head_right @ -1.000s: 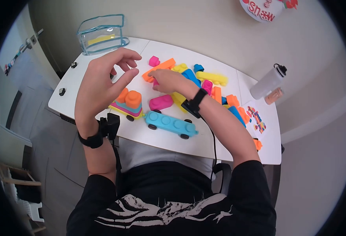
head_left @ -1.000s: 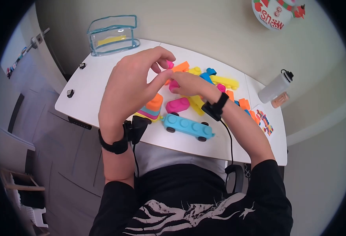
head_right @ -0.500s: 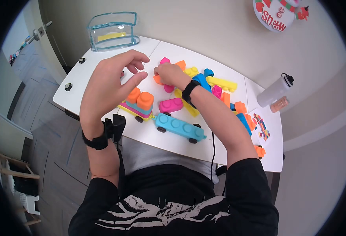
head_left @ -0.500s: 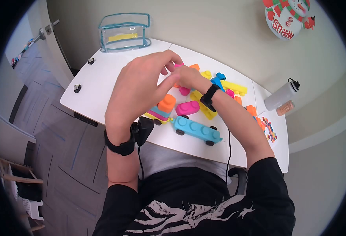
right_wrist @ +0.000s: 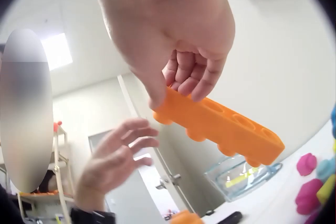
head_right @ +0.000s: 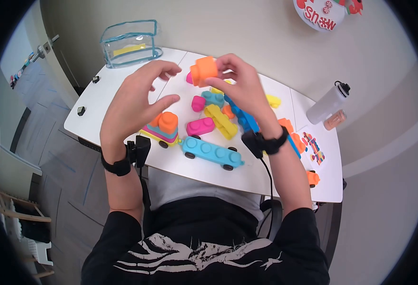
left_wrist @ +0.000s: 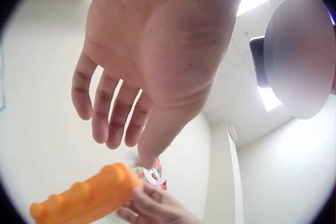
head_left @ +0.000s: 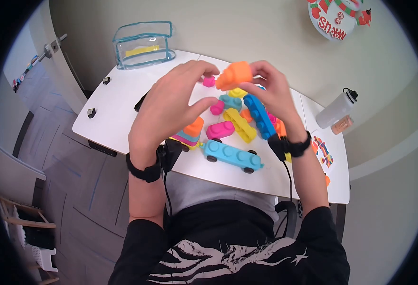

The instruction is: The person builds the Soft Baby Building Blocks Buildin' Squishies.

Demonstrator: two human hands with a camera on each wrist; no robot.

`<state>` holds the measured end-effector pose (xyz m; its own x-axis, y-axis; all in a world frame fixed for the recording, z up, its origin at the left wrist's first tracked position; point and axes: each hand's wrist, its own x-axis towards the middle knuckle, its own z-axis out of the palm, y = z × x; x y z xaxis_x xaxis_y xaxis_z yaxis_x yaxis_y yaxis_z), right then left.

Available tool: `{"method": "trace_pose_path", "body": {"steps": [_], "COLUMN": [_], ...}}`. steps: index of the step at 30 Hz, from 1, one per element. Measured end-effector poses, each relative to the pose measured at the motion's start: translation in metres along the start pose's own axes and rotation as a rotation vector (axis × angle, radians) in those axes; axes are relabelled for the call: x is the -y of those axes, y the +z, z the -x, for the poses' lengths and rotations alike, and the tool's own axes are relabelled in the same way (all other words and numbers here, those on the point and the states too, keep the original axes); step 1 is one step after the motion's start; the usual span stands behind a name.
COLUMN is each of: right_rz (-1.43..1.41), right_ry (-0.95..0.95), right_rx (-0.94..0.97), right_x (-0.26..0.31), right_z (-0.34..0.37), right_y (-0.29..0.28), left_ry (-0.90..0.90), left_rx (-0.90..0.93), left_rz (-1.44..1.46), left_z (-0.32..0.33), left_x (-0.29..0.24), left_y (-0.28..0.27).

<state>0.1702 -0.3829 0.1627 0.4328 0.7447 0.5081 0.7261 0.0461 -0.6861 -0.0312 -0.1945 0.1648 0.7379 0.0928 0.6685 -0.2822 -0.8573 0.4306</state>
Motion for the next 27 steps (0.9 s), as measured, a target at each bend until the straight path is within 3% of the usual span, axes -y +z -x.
{"method": "trace_pose_path", "body": {"steps": [2, 4, 6, 8, 12, 15, 17, 19, 21, 22, 27], "right_rz": [-0.286, -0.364, -0.445, -0.814, -0.924, -0.86, -0.72, -0.606, -0.184, -0.077, 0.107], "right_ry": [0.008, 0.029, 0.055, 0.029, 0.083, 0.111, 0.407, 0.411, 0.421, 0.454, 0.426], "right_rx": [-0.094, -0.106, -0.12, -0.169, -0.244, -0.217, -0.161, -0.126, 0.117, 0.149, 0.203], "right_x": [0.017, 0.021, 0.021, 0.016, 0.008, -0.002, -0.008, -0.008, -0.026, -0.019, -0.024], "right_z": [0.029, 0.06, 0.087, 0.11, 0.14, 0.157, 0.169, 0.176, 0.186, 0.185, 0.189], "right_y": [-0.014, -0.027, -0.033, -0.035, -0.036, -0.042, -0.05, -0.051, -0.046, -0.041, -0.029], "left_ry": [0.055, 0.205, 0.202, 0.161, 0.073, 0.096, 0.097, 0.079, 0.046, 0.039, 0.015], "left_rx": [0.012, -0.001, 0.052, 0.177, 0.389, 0.403, 0.465, 0.522, 0.607, 0.682, 0.802], "left_rz": [0.019, 0.044, 0.093, 0.162, 0.264, 0.176, 0.075, -0.013, -0.092, -0.112, -0.151], "left_z": [-0.002, -0.005, -0.005, -0.008, -0.011, -0.008, -0.006, -0.003, 0.0, 0.001, 0.005], "left_x": [-0.006, -0.008, -0.015, -0.025, -0.037, -0.033, -0.024, -0.02, -0.017, -0.017, -0.012], "left_y": [0.007, 0.02, 0.039, 0.053, 0.071, 0.076, 0.077, 0.082, 0.093, 0.1, 0.121]}}
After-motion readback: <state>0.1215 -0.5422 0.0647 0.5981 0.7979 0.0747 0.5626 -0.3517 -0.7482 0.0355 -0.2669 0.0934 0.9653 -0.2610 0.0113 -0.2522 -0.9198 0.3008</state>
